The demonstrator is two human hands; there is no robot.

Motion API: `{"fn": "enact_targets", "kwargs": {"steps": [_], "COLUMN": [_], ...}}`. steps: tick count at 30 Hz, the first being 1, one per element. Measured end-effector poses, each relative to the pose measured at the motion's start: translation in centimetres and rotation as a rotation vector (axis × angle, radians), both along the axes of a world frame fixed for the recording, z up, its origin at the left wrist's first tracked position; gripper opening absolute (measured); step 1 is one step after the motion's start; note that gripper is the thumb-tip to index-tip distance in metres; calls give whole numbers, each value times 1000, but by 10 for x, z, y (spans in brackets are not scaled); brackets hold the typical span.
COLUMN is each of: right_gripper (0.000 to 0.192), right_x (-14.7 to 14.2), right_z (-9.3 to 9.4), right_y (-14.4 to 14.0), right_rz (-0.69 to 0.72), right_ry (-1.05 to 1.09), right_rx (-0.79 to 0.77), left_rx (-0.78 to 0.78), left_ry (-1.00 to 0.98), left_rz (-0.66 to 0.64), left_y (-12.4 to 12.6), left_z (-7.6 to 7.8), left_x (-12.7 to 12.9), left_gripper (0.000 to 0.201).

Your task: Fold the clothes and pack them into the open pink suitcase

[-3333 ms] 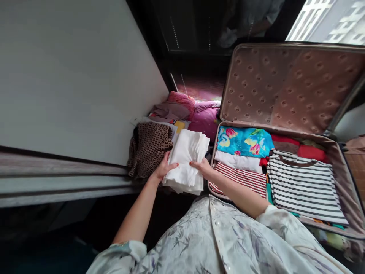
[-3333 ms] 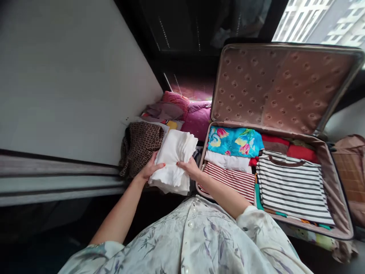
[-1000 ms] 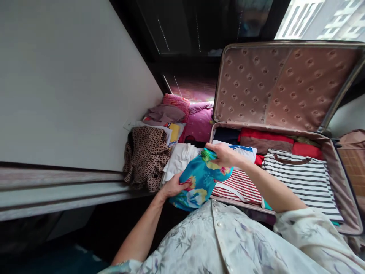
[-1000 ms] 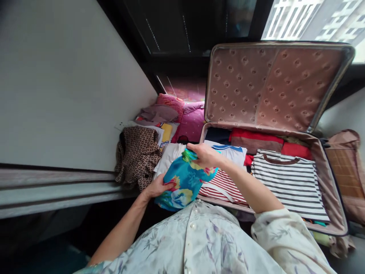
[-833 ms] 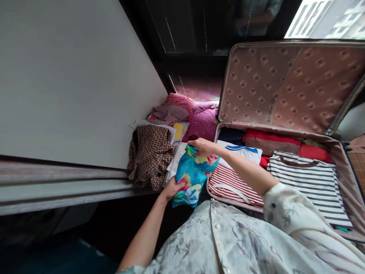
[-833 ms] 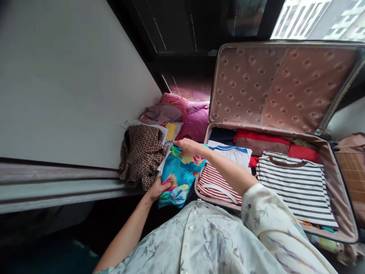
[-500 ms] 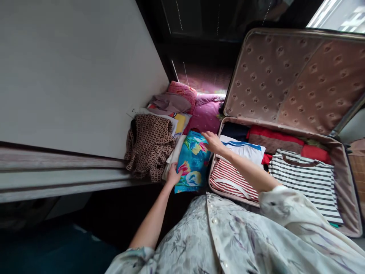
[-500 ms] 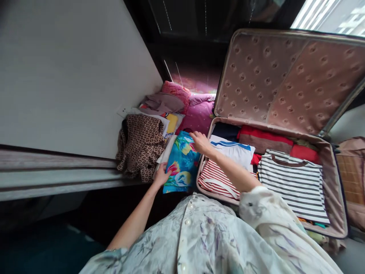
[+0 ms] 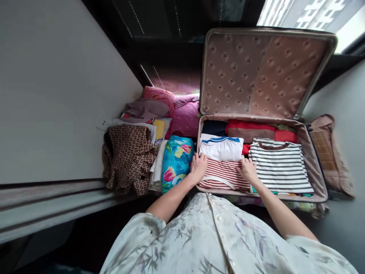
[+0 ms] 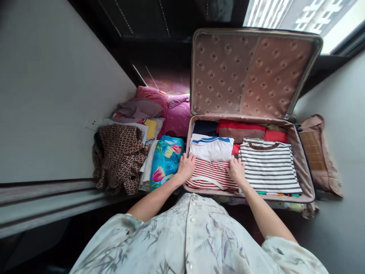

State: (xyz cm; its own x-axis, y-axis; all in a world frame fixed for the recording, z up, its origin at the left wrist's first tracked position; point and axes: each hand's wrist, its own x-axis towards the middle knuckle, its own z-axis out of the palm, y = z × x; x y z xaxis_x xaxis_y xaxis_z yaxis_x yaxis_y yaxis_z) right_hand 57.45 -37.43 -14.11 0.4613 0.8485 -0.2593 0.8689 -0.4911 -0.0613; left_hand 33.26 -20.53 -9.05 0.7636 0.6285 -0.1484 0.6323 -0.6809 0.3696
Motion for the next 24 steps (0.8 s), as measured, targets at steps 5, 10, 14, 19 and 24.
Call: {"fn": "enact_targets", "kwargs": {"steps": [5, 10, 14, 19, 24], "right_gripper": [30, 47, 48, 31, 24], "right_x": [-7, 4, 5, 0, -3], "right_z": [6, 6, 7, 12, 31], "right_y": [9, 48, 82, 109, 127], "right_rz": [-64, -366, -602, -648, -667], "right_ry": [-1, 235, 403, 603, 670], "right_rx": [72, 115, 163, 365, 470], "left_rx": [123, 131, 163, 81, 68], "left_ry": [69, 250, 341, 314, 214], "left_rz": [-128, -190, -183, -110, -29], "left_y": [8, 21, 30, 31, 27], "left_z": [-13, -34, -38, -33, -41], "left_x": [38, 56, 68, 77, 80], "left_gripper": [43, 50, 51, 62, 95]}}
